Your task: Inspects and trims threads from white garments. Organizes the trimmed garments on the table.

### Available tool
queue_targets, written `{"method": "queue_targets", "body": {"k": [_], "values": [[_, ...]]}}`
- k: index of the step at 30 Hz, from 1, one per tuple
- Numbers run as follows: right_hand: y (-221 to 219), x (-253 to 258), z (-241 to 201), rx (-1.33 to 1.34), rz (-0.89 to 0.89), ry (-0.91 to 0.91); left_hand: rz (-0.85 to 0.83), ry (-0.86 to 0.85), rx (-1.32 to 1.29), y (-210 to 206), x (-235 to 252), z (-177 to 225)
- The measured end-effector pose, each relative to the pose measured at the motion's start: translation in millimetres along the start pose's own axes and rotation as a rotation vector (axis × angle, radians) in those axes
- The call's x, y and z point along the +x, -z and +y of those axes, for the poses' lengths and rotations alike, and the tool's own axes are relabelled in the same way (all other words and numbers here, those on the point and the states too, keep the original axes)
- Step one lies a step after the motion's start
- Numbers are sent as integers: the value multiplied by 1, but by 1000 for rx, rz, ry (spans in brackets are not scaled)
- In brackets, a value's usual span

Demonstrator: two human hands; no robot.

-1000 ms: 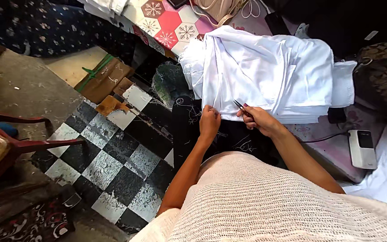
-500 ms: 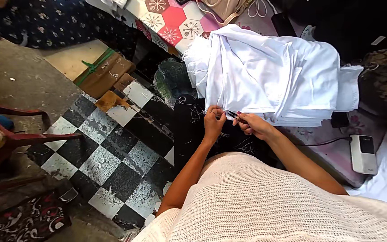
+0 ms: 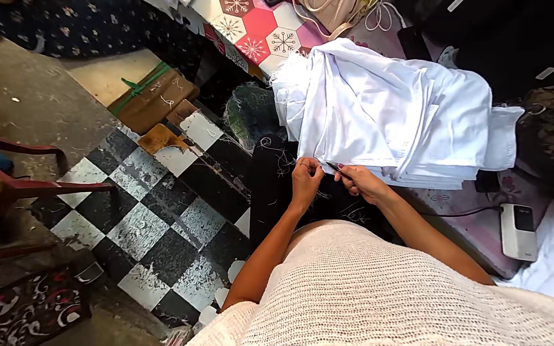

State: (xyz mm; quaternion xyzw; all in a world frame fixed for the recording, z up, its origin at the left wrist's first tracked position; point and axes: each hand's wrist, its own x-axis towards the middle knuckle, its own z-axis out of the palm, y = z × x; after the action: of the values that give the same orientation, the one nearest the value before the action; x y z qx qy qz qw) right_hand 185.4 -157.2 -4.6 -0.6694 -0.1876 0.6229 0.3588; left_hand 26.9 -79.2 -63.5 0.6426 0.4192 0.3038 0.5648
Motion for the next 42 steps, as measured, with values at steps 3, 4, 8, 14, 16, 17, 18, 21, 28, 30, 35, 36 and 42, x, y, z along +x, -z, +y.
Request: {"method": "queue_targets", "body": {"k": [3,4,8,14,16,17,18,21,28,30,35,36,42], "values": [[0,-4,-4,23,-4,0,17,-108,119,-6,2,-5],[0,-4,-6,24,-8,3,33,-165,170,-10,4,-10],[1,4,-9,16,-12,43,107,-328,246,-20,12,-27],[5,3,-5,10,-60,-6,39,-123,16,-9,11,-20],[3,5,-5,7,-79,-39,22,-77,-48,-7,9,-18],[2,6,-6,7,-80,-51,19,-61,-65,-6,8,-17],[0,8,-8,7,-81,-62,20,-46,-75,-6,7,-16],[-2,13,-11,-7,-92,-74,33,-13,-102,-4,6,-15],[3,9,-14,-61,-179,-71,11,57,-159,3,3,-10],[0,13,-14,-67,-161,-49,9,49,-159,2,2,-12],[-7,19,-10,-80,-97,3,24,72,-157,5,1,-13],[-7,19,-9,-82,-86,6,17,83,-107,7,0,-13],[-4,-7,-9,-5,-90,149,91,-227,622,6,-8,-10]]}}
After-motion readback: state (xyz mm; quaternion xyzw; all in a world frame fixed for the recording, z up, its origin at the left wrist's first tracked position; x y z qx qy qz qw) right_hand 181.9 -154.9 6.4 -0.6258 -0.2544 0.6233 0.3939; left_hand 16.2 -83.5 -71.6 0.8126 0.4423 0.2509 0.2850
